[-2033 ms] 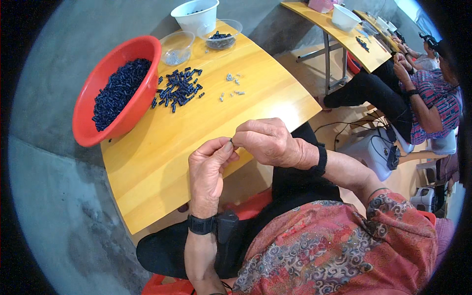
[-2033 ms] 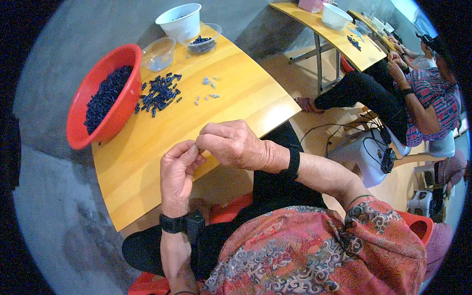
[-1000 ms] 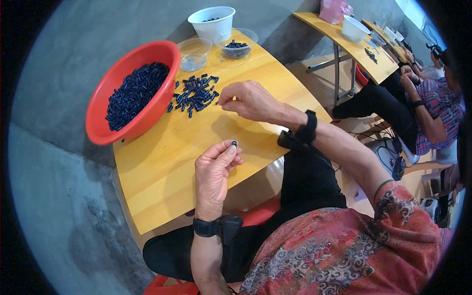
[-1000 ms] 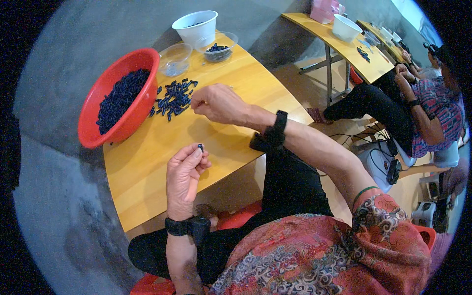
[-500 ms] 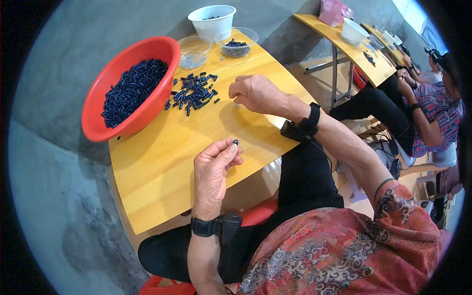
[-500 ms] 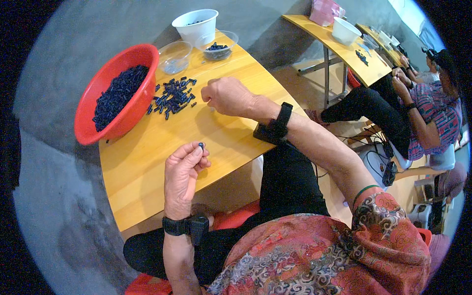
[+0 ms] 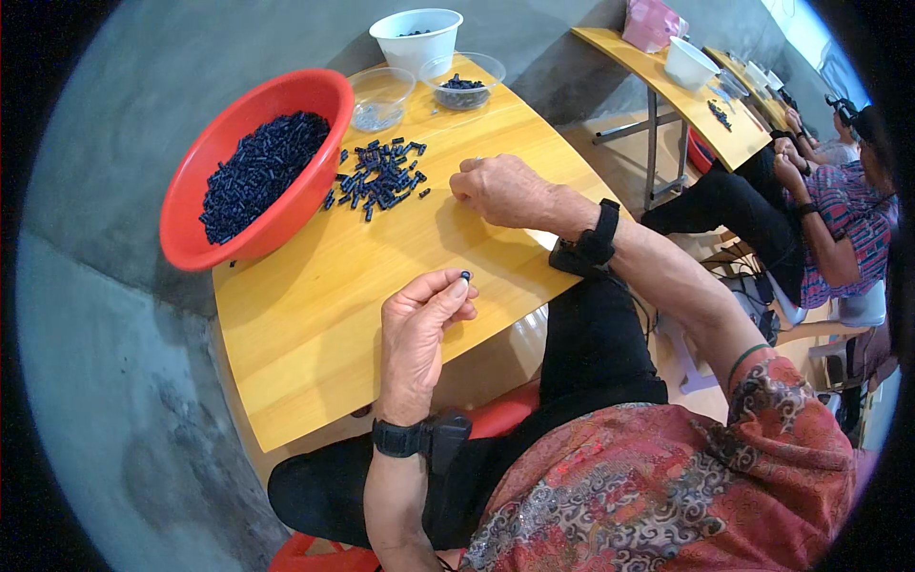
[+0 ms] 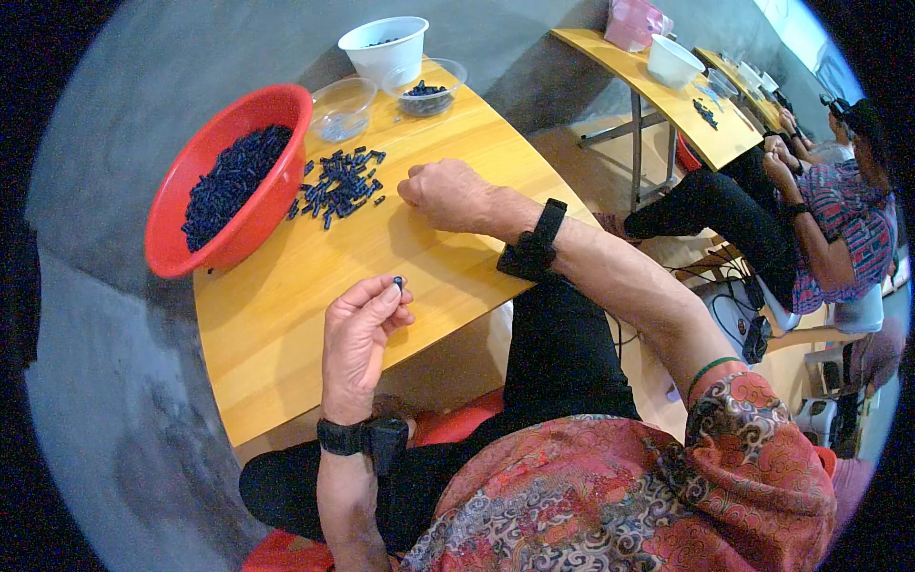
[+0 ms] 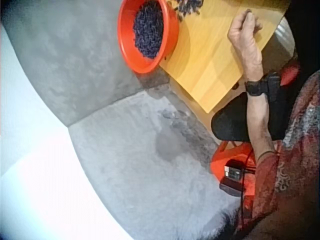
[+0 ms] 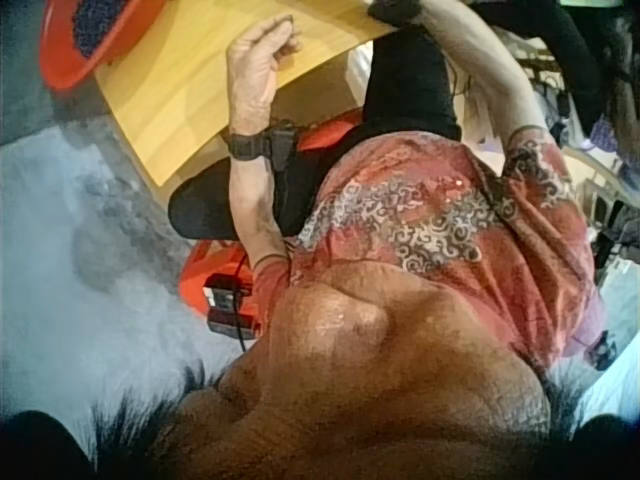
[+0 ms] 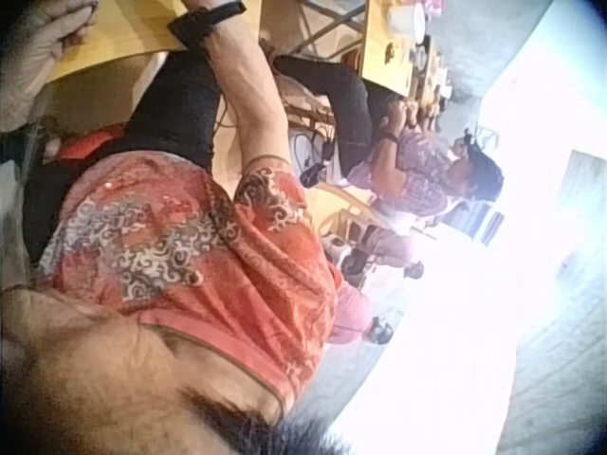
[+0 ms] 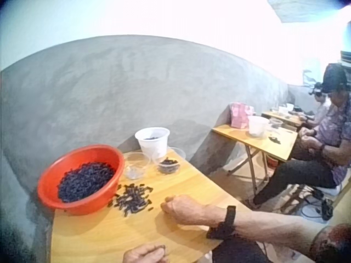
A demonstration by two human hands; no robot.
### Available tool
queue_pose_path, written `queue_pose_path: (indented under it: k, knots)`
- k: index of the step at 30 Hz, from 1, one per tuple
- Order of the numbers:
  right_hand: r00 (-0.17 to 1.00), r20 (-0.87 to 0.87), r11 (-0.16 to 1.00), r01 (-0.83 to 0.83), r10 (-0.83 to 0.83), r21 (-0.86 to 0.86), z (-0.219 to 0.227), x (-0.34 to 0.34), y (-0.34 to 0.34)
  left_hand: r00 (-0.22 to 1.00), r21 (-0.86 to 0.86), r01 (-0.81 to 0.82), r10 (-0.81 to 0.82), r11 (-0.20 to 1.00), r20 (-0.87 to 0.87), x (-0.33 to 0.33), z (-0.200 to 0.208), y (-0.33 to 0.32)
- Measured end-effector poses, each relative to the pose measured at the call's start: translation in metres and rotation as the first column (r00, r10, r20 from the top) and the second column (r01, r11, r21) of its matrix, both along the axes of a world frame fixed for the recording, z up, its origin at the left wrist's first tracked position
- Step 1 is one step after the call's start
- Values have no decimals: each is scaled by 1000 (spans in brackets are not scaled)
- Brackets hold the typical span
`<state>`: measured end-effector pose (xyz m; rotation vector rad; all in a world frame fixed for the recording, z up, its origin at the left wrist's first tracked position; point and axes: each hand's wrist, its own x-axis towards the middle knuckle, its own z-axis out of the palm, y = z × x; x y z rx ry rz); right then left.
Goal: Assembling small black and grey plastic or rubber components at a table in a manufacturing setting.
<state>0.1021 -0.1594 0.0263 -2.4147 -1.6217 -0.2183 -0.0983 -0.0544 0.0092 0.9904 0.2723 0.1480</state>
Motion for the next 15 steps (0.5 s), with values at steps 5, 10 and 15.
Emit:
queue_pose_path:
  k: [5, 10, 15]
  knots:
    - [1000, 25, 999, -14, 14, -31, -1, 4, -1, 1000, 1, 11, -11, 1000, 3, 0, 1, 1]
    - [998, -66, 999, -15, 17, 39, 3, 1, 6, 1000, -13, -4, 4, 1000, 1, 1, 0, 1]
    - [992, -106, 983, -44, 64, 177, 1, 6, 18, 1000, -13, 0, 0, 1000, 3, 1, -2, 0]
